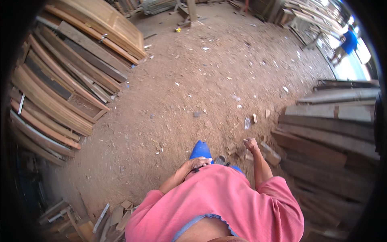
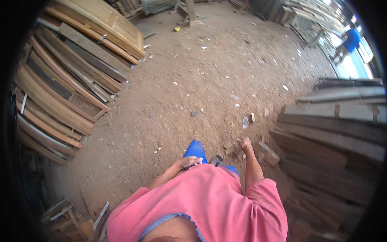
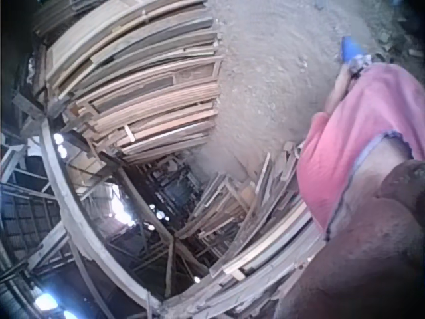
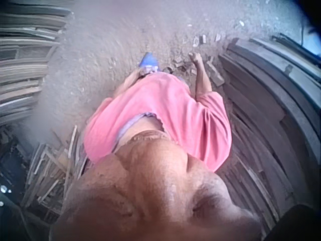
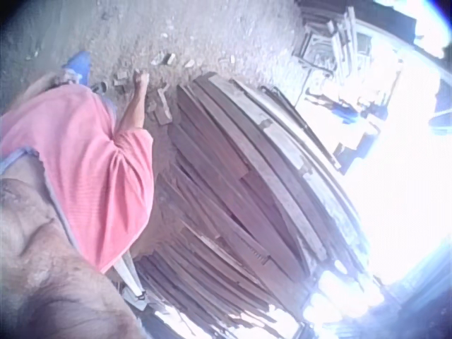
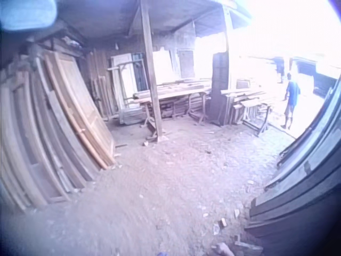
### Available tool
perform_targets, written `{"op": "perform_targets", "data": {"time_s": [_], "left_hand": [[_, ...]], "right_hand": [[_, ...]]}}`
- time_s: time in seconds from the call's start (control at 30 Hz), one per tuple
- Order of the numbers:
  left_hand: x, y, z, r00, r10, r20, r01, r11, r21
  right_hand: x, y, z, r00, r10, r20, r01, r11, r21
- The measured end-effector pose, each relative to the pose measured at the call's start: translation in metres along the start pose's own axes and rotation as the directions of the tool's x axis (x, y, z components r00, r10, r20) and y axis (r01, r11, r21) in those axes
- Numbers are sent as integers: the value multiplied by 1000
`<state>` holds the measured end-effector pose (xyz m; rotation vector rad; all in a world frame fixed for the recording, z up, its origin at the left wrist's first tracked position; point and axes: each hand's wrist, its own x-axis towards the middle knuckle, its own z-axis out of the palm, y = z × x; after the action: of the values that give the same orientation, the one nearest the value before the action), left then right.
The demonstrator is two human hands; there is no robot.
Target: The person measures a long wooden plank with a tape measure, marks it by hand, and then uses a piece of sandpaper to sand the length of the wood. The person then moves to a large wooden door and rubs their hands across the surface of the door panels.
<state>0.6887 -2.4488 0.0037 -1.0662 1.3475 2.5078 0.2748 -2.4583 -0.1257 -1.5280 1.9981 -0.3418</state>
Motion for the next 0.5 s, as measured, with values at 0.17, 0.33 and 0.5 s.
{"op": "perform_targets", "data": {"time_s": [0.17,0.33,0.5], "left_hand": [[57,61,-62,994,-54,-96,65,991,121],[111,147,-135,990,-28,141,45,992,-115],[136,234,-178,995,-94,26,91,991,94]], "right_hand": [[122,-19,14,983,77,165,-120,955,270],[184,-27,3,944,48,326,-91,989,119],[213,-31,-81,942,220,253,-297,897,326]]}}
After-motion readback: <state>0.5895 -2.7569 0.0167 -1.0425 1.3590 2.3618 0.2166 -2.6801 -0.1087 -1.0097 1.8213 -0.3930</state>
